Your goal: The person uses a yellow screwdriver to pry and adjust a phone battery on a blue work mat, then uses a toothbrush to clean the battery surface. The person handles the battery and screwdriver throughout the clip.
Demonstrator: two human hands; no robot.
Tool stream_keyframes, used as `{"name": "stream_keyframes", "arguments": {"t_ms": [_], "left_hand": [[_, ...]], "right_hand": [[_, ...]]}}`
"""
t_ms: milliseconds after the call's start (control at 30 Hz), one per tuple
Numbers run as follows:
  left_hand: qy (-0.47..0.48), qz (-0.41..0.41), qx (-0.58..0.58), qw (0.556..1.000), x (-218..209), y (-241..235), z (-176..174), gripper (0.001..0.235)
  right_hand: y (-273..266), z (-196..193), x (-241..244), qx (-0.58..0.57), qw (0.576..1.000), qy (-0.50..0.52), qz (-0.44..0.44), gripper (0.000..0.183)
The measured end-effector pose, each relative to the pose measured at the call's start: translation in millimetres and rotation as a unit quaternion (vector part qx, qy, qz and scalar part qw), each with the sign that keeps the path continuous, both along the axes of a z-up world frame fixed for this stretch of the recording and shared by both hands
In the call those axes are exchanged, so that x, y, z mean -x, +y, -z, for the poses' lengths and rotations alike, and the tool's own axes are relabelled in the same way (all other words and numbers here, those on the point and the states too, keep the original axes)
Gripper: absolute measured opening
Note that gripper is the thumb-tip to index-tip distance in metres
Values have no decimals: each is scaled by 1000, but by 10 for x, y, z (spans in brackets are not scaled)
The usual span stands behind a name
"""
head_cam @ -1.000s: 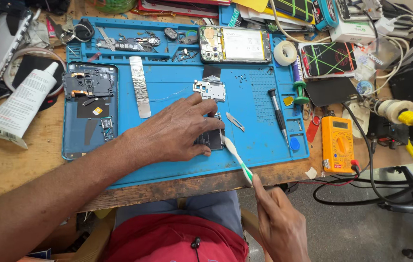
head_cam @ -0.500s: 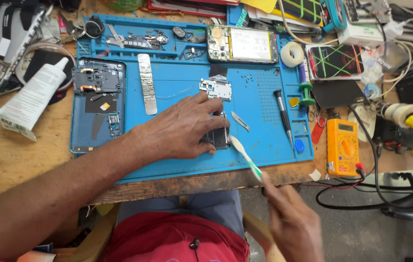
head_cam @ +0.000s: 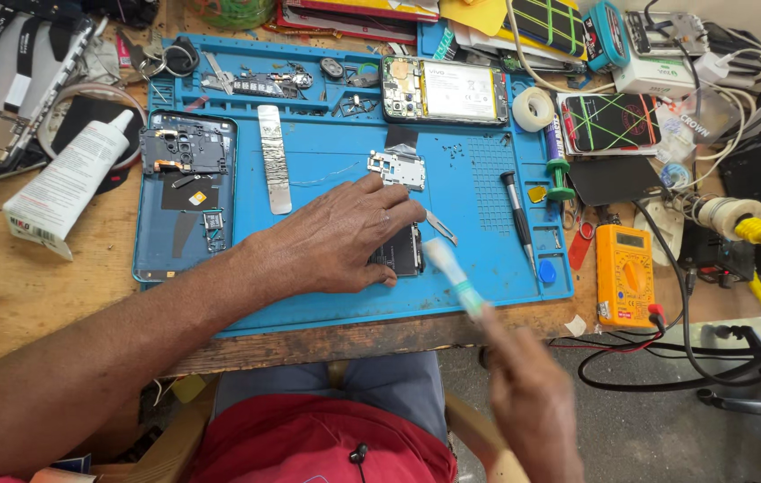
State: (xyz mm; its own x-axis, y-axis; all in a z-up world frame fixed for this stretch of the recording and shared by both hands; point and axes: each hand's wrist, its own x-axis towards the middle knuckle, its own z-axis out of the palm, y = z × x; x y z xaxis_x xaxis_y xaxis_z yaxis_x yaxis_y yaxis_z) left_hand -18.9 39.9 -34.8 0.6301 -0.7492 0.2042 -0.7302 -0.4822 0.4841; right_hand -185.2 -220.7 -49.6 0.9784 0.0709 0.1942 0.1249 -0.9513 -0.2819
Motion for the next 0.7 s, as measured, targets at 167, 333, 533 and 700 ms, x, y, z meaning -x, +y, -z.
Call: {"name": "stream_keyframes", "arguments": {"t_ms": [167,333,533,700], "left_hand": [[25,-5,-2,1000,6,-4,-4,80],[4,-12,62,998,-15,0,-45,90],[173,-98,139,970,-47,-3,-138,54],[376,-86,332,861,-95,-71,-146,42]], "right_hand": [[-22,31,-10,-4,1000,-6,-14,55],[-166,-141,-242,-44,993,-44,98,44],[-38,-219,-731,84,976,-201,9,40],[247,-250,-899,-332,939,-91,-8,35]]}}
